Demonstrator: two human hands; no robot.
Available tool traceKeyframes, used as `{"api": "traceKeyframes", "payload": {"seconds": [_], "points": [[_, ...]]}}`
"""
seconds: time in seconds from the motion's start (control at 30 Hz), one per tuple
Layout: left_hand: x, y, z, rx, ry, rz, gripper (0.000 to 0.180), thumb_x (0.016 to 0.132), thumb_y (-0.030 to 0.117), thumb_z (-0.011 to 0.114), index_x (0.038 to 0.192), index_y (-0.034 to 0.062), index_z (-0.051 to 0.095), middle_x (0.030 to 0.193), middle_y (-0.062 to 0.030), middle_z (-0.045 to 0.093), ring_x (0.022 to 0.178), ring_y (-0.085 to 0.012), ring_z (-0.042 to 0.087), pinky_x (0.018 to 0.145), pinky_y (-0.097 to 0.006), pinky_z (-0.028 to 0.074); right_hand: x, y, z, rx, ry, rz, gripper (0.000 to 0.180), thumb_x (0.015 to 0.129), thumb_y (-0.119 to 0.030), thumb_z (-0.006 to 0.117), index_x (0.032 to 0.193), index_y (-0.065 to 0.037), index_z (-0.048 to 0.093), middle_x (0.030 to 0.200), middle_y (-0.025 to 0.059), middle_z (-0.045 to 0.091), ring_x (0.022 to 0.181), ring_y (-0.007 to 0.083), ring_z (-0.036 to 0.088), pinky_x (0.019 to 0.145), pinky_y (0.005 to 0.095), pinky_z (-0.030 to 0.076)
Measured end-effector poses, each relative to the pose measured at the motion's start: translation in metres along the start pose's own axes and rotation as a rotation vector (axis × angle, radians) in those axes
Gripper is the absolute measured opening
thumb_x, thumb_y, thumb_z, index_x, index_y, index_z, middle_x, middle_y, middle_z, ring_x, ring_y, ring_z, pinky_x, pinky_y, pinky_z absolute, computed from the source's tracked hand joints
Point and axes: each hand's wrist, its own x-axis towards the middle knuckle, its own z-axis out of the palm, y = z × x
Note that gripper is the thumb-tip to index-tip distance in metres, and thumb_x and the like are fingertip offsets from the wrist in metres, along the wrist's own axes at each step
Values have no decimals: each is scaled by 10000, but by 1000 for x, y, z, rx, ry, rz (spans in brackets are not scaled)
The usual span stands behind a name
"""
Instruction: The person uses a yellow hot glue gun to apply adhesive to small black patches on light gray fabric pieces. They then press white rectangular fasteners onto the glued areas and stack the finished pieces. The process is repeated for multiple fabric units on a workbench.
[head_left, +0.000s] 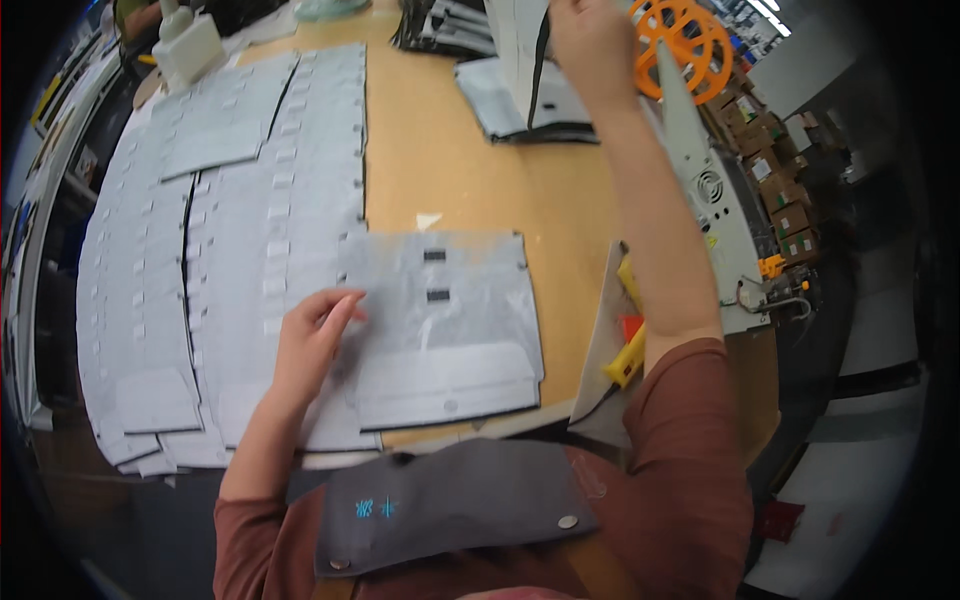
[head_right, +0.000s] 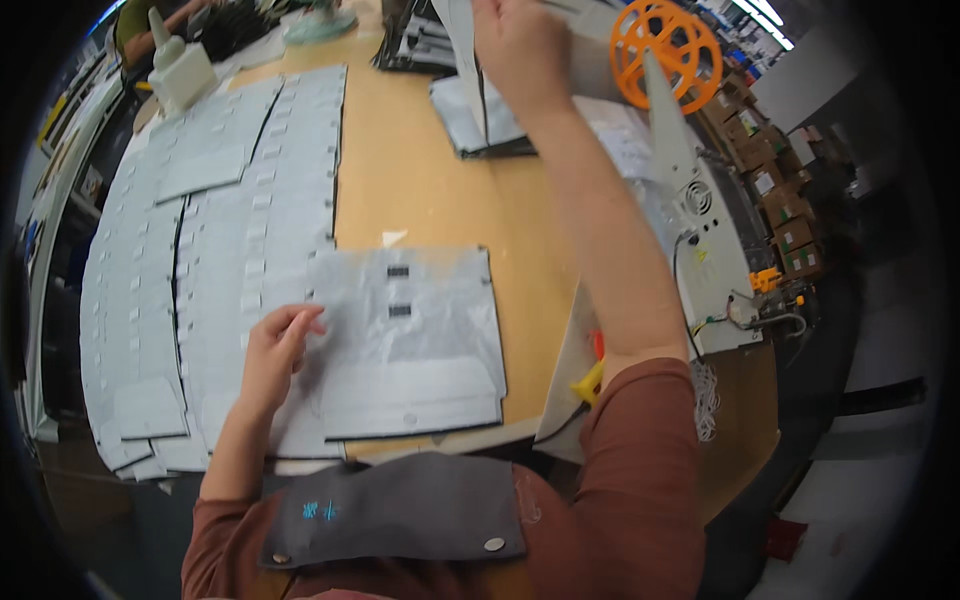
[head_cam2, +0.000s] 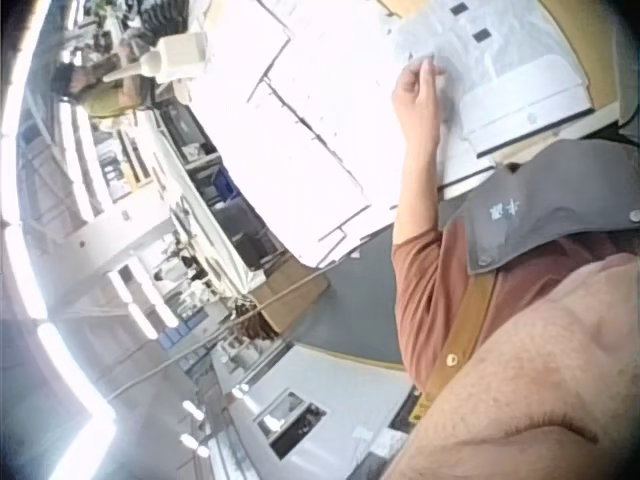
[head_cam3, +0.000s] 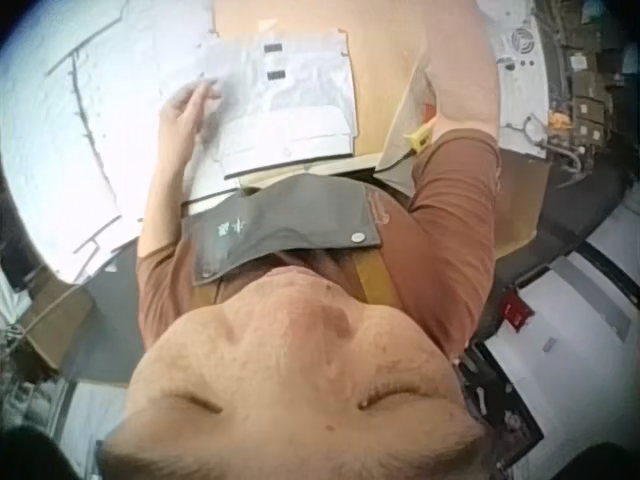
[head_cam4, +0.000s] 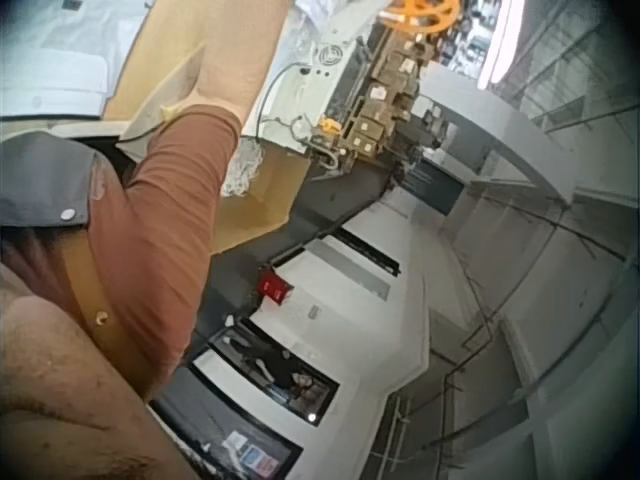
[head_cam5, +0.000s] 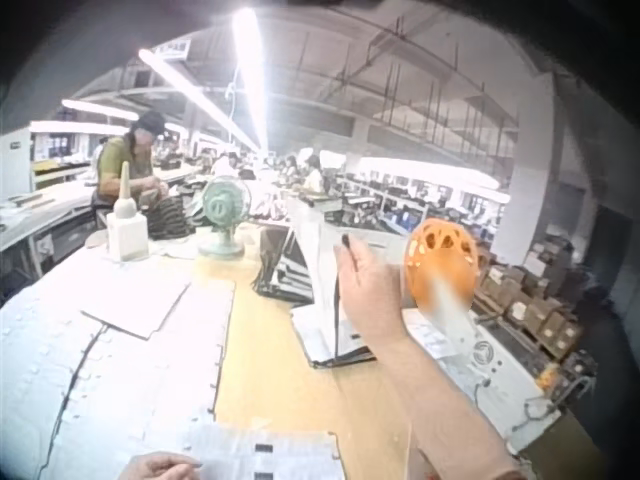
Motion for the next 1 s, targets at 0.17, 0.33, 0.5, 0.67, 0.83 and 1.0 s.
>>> {"api": "traceKeyframes", "payload": {"seconds": [0.17,0.33,0.5,0.67,0.83,1.0], "points": [[-36,19,9,-509,-516,-217,750,943,449,610,1499,50,302,1363,-151,550,525,-31,234,463,-184,264,-40,-93,-56,825,-150,412,240,1007,-149,505,1061,42,641,884,32,681,758,65,600,704,216,473],[-73,-37,25,-784,-278,-334,501,935,460,631,1158,35,487,819,-15,539,521,-48,261,446,-215,225,-115,-109,-82,896,-225,686,223,989,-216,573,1079,-25,646,914,36,678,782,97,618,698,259,466],[-90,-28,31,-466,-1,-142,313,946,206,643,1174,21,535,744,37,551,499,-13,338,441,-211,233,-209,-105,-133,763,-164,832,154,954,-139,622,1023,-2,637,875,-18,588,775,39,493,683,208,388],[-88,-31,12,49,6,-30,523,898,129,672,1361,-9,474,706,46,543,569,-23,390,510,-208,319,-296,-132,-189,843,-191,1152,252,936,-83,626,1139,68,628,939,78,691,801,93,637,728,225,501],[-87,-35,9,388,19,11,630,865,110,696,1424,-9,431,678,9,531,627,-54,432,595,-217,382,-344,-140,-205,827,-363,1365,198,964,-95,588,1064,71,629,890,94,680,752,132,657,699,251,530],[-90,-27,8,496,60,45,646,855,120,702,1439,48,435,648,-21,552,624,-86,485,610,-241,420,-344,-139,-213,743,-551,1393,165,956,-109,605,999,47,633,837,69,679,712,121,656,674,240,510]]}}
